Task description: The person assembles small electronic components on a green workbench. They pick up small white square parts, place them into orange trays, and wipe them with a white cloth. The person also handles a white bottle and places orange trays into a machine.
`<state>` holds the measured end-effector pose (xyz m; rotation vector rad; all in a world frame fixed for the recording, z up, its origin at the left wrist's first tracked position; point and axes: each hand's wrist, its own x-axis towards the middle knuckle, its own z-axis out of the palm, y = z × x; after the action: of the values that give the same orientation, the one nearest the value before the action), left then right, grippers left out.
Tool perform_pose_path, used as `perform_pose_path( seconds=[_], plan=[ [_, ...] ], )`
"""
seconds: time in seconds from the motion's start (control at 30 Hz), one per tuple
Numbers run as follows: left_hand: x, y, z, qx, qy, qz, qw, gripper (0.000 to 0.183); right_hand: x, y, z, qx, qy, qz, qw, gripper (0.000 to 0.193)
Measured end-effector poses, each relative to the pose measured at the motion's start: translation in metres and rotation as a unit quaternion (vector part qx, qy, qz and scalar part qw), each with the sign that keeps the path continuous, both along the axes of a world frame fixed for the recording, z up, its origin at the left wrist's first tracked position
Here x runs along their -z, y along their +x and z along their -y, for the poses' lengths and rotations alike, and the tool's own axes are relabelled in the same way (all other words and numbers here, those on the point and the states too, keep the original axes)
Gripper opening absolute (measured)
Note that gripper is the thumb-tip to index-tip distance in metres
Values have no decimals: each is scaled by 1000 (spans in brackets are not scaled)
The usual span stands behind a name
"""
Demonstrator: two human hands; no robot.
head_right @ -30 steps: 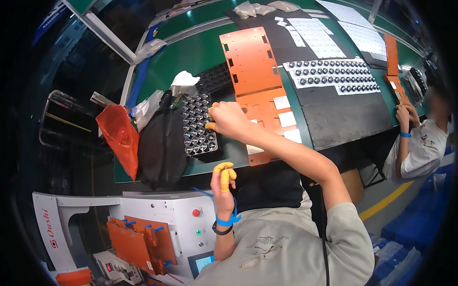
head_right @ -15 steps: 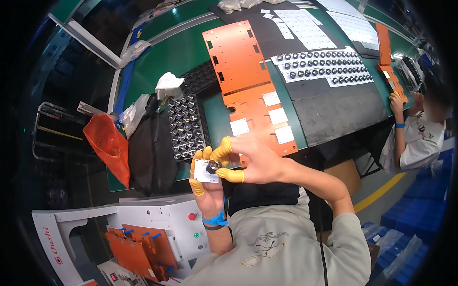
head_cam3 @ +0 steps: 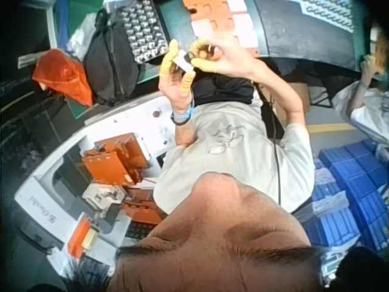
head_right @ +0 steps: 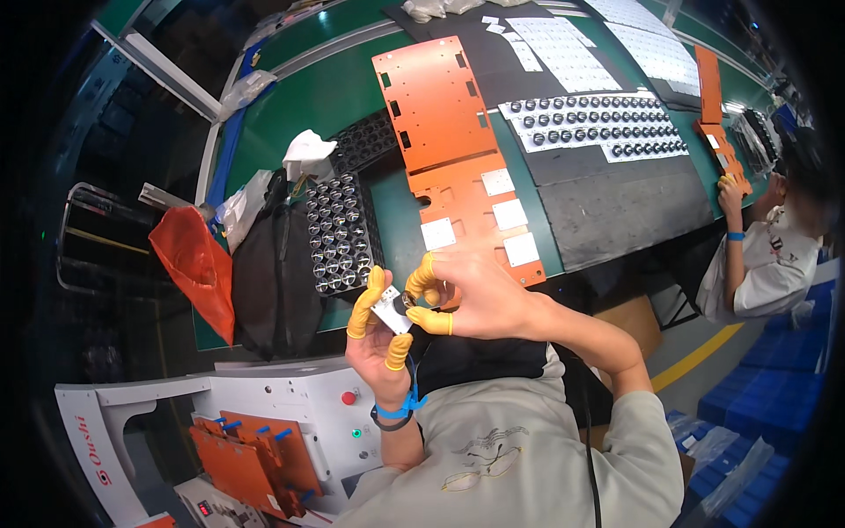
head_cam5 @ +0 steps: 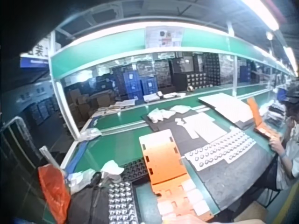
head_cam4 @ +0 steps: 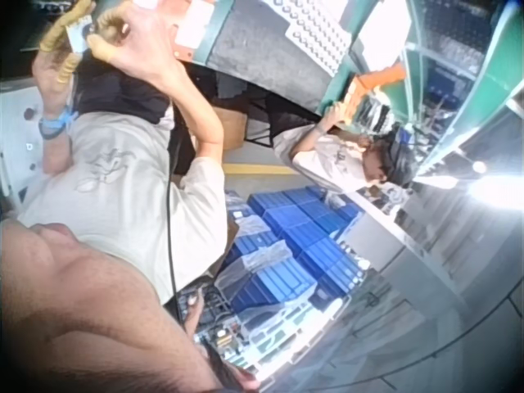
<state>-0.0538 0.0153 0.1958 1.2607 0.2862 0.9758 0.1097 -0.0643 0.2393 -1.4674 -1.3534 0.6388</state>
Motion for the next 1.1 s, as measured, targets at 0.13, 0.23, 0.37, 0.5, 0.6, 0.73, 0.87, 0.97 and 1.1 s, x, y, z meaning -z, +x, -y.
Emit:
perform_pose_path(
  seconds=[0.13, 0.23, 0.37, 0.5, 0.6, 0.73, 0.87, 0.97, 1.1],
  plan=[
    [7, -9, 3, 5, 52, -28, 998, 66, -15, -1, 3, -9, -73, 3, 997, 20],
    [10, -14, 5, 9, 61, -34, 998, 61, -9, 1, 3, -39, -21, 27, 999, 24],
    [24, -23, 9, -31, 79, -53, 995, 59, -3, 7, 0, -108, -35, 99, 989, 28],
    [41, -18, 9, -14, 101, -84, 991, 64, 22, 14, 10, -113, -25, 92, 989, 28],
    [46, -9, 7, 27, 99, -75, 992, 62, 37, 17, 18, -100, -40, 41, 993, 29],
    [50, -2, 12, 15, 73, -53, 996, 66, 42, 13, 27, -81, -20, 13, 996, 28],
    [45, 1, 11, 63, 79, -66, 993, 64, 54, 0, 37, -1, 12, 74, 997, 28],
    [48, -8, 3, 85, 110, -81, 987, 66, 53, -8, 42, -3, -28, 37, 999, 29],
    [43, -21, 2, 107, 138, -97, 980, 66, 59, -19, 45, 3, 16, 15, 1000, 25]
  ],
)
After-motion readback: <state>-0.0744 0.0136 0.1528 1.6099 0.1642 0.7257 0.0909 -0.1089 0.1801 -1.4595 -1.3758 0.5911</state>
